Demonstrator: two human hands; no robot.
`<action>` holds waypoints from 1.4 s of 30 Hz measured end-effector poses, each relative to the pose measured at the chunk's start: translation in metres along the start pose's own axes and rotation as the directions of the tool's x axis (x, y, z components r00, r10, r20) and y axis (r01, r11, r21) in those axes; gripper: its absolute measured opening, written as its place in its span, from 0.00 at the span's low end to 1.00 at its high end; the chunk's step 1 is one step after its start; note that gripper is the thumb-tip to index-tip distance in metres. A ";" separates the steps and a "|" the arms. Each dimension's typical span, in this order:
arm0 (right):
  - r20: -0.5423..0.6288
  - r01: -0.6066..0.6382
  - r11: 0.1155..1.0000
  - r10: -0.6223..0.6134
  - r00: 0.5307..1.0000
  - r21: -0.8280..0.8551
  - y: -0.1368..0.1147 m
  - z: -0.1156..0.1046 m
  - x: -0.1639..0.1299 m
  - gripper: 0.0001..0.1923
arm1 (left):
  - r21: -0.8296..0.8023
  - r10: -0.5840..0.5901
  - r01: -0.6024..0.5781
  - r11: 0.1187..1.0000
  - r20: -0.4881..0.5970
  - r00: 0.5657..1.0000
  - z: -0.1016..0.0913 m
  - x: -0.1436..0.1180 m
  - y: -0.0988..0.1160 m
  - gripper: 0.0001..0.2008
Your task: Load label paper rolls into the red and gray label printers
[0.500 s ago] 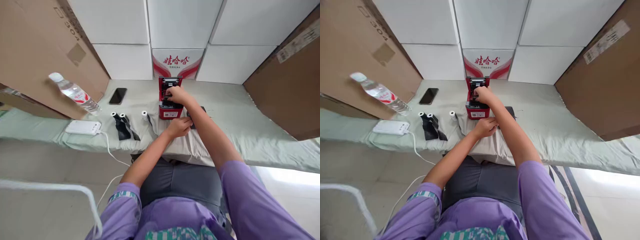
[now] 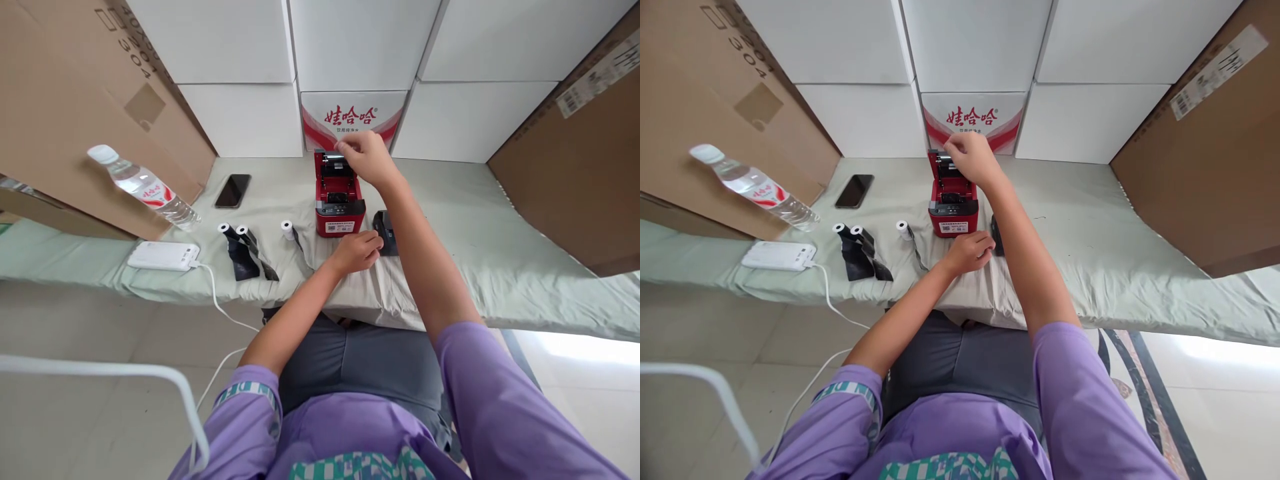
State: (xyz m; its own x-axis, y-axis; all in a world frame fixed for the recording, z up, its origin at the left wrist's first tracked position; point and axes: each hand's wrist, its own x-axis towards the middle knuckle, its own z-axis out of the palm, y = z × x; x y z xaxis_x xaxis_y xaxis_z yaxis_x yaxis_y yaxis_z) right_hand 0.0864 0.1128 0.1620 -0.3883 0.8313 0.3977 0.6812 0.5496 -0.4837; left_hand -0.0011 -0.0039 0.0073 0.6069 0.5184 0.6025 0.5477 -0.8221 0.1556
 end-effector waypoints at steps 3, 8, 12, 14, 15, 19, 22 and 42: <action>-0.025 -0.031 0.989 0.027 0.999 -0.144 0.006 0.007 0.005 0.22 | 0.003 0.026 -0.026 1.000 -0.040 0.999 0.000 0.001 -0.001 0.09; -0.082 0.016 0.989 -0.028 0.996 -0.150 0.016 0.026 -0.004 0.32 | 0.058 -0.012 0.023 0.998 -0.175 0.985 -0.004 -0.001 -0.003 0.10; -0.032 -0.019 0.995 0.016 0.999 -0.098 0.016 0.031 -0.027 0.36 | 0.056 -0.339 0.395 0.917 -0.413 0.845 -0.014 -0.002 -0.007 0.09; -0.016 -0.058 0.998 0.058 0.998 -0.037 0.017 0.033 -0.038 0.37 | -0.013 -0.499 0.575 0.818 -0.516 0.697 -0.022 -0.001 -0.009 0.13; -0.016 -0.077 0.997 0.077 0.997 0.006 0.018 0.034 -0.043 0.38 | -0.044 -0.555 0.640 0.767 -0.546 0.628 -0.026 -0.001 -0.009 0.15; -0.057 -0.099 0.983 0.109 0.992 0.158 0.022 0.040 -0.057 0.41 | -0.073 -0.670 0.762 0.643 -0.535 0.514 -0.037 0.003 -0.010 0.23; -0.095 -0.093 0.974 0.114 0.989 0.205 0.023 0.045 -0.061 0.40 | -0.051 -0.682 0.758 0.650 -0.478 0.553 -0.039 0.005 -0.009 0.25; -0.336 -0.028 0.891 0.200 0.921 0.453 0.024 0.066 -0.090 0.36 | -0.067 -0.605 0.638 0.767 -0.407 0.684 -0.042 0.005 -0.018 0.21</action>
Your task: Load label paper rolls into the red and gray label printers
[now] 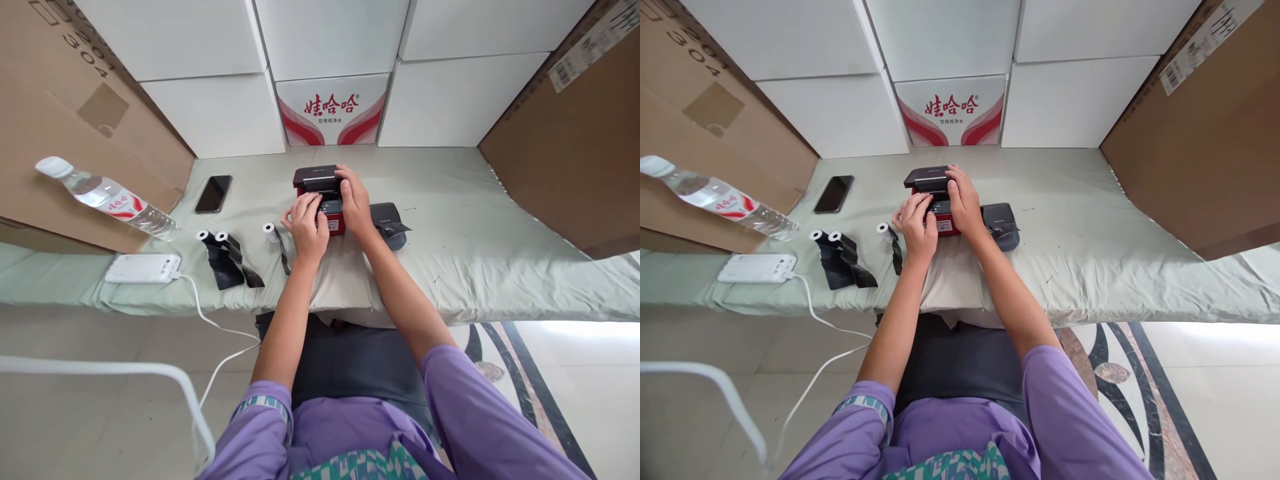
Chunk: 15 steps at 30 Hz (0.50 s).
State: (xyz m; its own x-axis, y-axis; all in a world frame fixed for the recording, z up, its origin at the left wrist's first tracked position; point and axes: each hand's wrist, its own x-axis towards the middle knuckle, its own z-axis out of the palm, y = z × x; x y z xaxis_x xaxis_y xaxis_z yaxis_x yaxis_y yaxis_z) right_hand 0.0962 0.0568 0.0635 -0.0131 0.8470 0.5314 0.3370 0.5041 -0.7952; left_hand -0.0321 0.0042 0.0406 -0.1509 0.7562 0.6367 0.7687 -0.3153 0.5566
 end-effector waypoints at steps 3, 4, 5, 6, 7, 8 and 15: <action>-0.001 0.011 0.999 -0.011 1.000 -0.036 0.003 0.000 -0.003 0.38 | -0.016 0.042 -0.042 0.999 -0.016 0.999 0.002 -0.001 -0.002 0.22; -0.008 0.014 0.999 -0.015 1.000 -0.044 0.005 0.000 -0.003 0.39 | -0.021 0.055 -0.055 0.998 -0.021 0.998 0.002 -0.001 -0.003 0.22; -0.019 0.017 0.999 -0.018 1.000 -0.046 0.007 0.001 -0.004 0.40 | -0.026 0.064 -0.064 0.998 -0.023 0.998 0.003 -0.001 -0.004 0.22; -0.033 0.019 0.999 -0.020 0.999 -0.043 0.008 0.001 -0.005 0.40 | -0.027 0.068 -0.069 0.997 -0.022 0.997 0.003 -0.001 -0.005 0.23; -0.047 0.019 0.999 -0.021 0.999 -0.039 0.010 0.002 -0.006 0.40 | -0.026 0.069 -0.070 0.997 -0.018 0.997 0.003 -0.001 -0.005 0.23; -0.060 0.017 0.999 -0.019 0.998 -0.037 0.011 0.002 -0.006 0.40 | -0.023 0.068 -0.068 0.997 -0.013 0.998 0.003 -0.001 -0.005 0.23; -0.089 -0.069 0.997 0.071 0.993 0.025 0.011 0.009 -0.007 0.28 | 0.008 -0.029 0.029 1.000 -0.083 0.996 0.004 -0.001 -0.007 0.23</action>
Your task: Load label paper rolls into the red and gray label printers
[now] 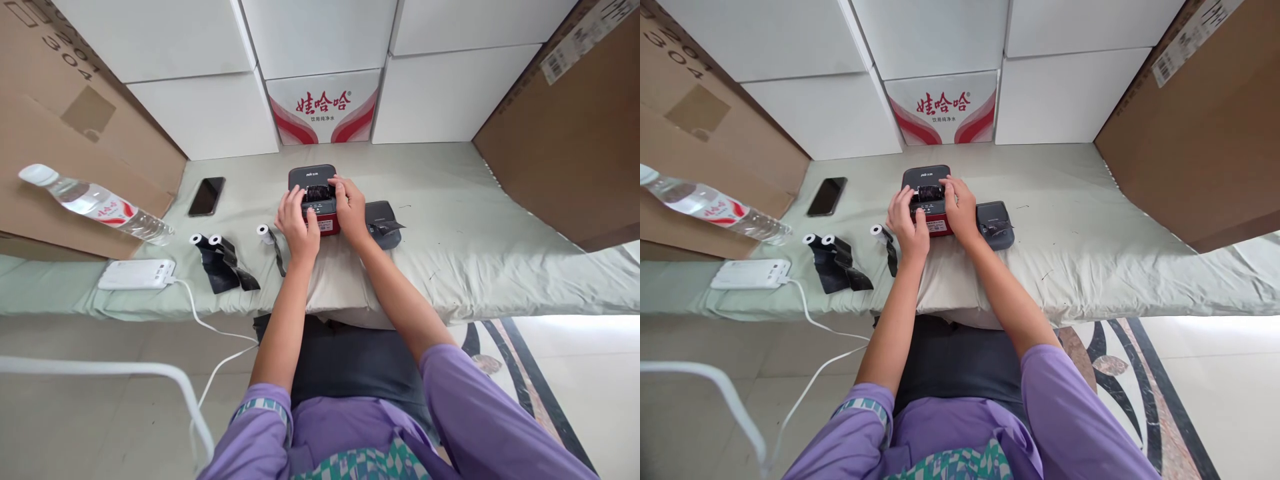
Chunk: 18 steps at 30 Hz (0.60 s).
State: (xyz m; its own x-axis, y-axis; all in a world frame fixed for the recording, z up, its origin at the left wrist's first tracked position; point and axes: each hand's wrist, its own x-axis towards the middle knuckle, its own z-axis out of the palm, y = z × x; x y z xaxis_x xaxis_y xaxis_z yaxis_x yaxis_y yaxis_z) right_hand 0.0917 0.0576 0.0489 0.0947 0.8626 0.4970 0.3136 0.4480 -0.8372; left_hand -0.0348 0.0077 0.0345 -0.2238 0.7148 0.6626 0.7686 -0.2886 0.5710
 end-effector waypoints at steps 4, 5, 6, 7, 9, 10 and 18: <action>-0.012 -0.079 0.989 0.081 0.997 0.128 0.003 0.007 -0.002 0.27 | 0.001 -0.094 0.094 0.996 -0.023 0.995 0.002 0.000 -0.001 0.22; -0.018 -0.097 0.984 0.101 0.995 0.147 0.006 0.009 -0.002 0.28 | -0.001 -0.098 0.098 0.995 -0.012 0.995 0.002 0.000 -0.001 0.22; -0.026 -0.117 0.978 0.123 0.992 0.170 0.009 0.011 -0.002 0.30 | -0.002 -0.096 0.096 0.995 -0.001 0.995 0.002 0.000 -0.001 0.22; -0.034 -0.140 0.969 0.149 0.988 0.202 0.012 0.013 -0.003 0.31 | -0.002 -0.092 0.092 0.996 0.002 0.996 0.002 0.001 -0.002 0.22; -0.030 -0.195 0.940 0.212 0.977 0.279 0.019 0.017 -0.003 0.35 | 0.012 -0.085 0.085 0.996 -0.003 0.996 0.002 0.002 -0.002 0.23; -0.016 -0.229 0.921 0.246 0.969 0.317 0.023 0.018 -0.003 0.36 | 0.025 -0.084 0.085 0.996 -0.011 0.996 0.003 0.002 -0.002 0.24; 0.060 -0.381 0.825 0.393 0.918 0.417 0.032 0.021 -0.001 0.36 | 0.075 -0.049 0.053 0.996 -0.058 0.997 0.005 0.005 -0.005 0.25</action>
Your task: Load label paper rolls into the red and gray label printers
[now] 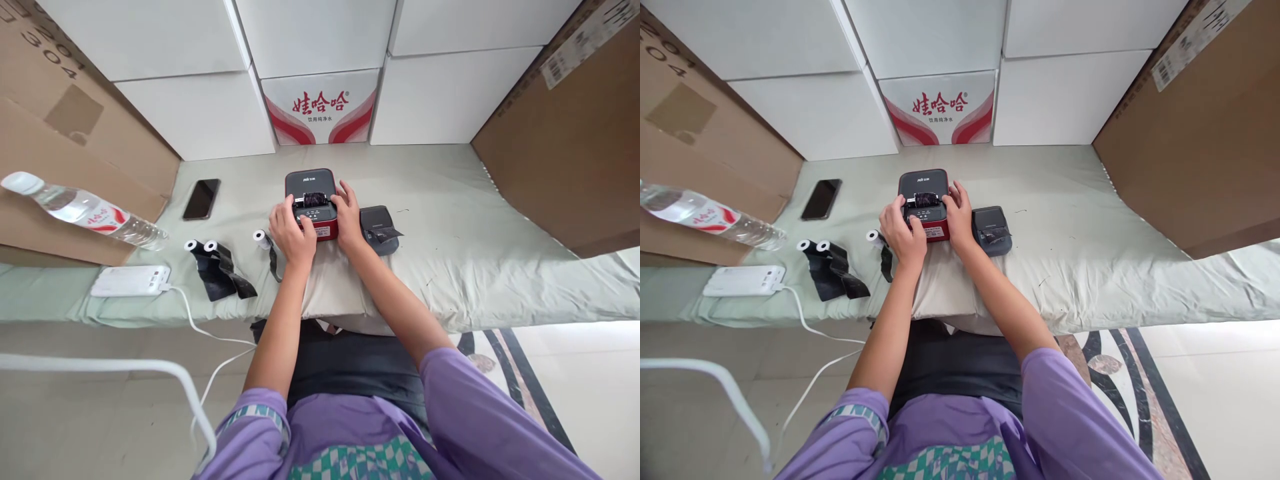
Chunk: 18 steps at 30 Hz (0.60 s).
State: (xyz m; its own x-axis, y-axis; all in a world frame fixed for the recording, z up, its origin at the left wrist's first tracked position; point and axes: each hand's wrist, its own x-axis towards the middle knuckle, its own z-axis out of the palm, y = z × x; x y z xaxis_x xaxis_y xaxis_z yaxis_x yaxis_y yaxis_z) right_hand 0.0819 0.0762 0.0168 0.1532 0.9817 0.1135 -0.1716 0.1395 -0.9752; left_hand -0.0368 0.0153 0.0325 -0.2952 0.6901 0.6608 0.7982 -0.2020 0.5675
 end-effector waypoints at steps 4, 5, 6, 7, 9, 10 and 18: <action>-0.017 0.008 1.000 -0.008 1.000 -0.020 0.001 -0.001 0.004 0.35 | 0.002 0.006 -0.006 1.000 -0.002 1.000 0.001 -0.001 -0.001 0.24; -0.014 0.013 0.999 -0.014 1.000 -0.038 0.002 -0.001 0.005 0.35 | 0.002 0.006 -0.006 1.000 -0.003 1.000 0.001 -0.001 -0.002 0.24; -0.007 0.019 0.998 -0.020 1.000 -0.060 0.003 -0.001 0.006 0.35 | 0.002 0.004 -0.004 1.000 -0.003 1.000 0.001 -0.002 -0.002 0.24; 0.006 0.025 0.996 -0.025 1.000 -0.084 0.003 -0.001 0.007 0.35 | 0.002 0.001 -0.001 1.000 -0.004 1.000 0.002 -0.002 -0.002 0.23; 0.024 0.032 0.992 -0.029 0.999 -0.119 0.003 -0.001 0.007 0.36 | -0.003 -0.005 0.005 1.000 -0.011 1.000 0.002 -0.003 -0.002 0.23; 0.022 0.029 0.992 -0.027 0.999 -0.122 0.003 0.000 0.007 0.36 | -0.008 -0.007 0.007 1.000 -0.014 1.000 0.003 -0.003 -0.002 0.23; -0.093 0.064 0.982 -0.082 0.992 -0.178 0.004 0.009 -0.017 0.35 | -0.113 -0.001 -0.003 0.994 -0.034 0.999 0.007 -0.008 -0.007 0.23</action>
State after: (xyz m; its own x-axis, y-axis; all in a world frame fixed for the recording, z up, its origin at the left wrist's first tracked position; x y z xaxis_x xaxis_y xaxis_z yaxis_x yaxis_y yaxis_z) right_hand 0.0698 0.0608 0.0126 0.2567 0.9505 0.1748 0.0144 0.1771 -0.9841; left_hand -0.0362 0.0164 0.0201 -0.3131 0.6665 0.6766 0.7348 -0.2814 0.6172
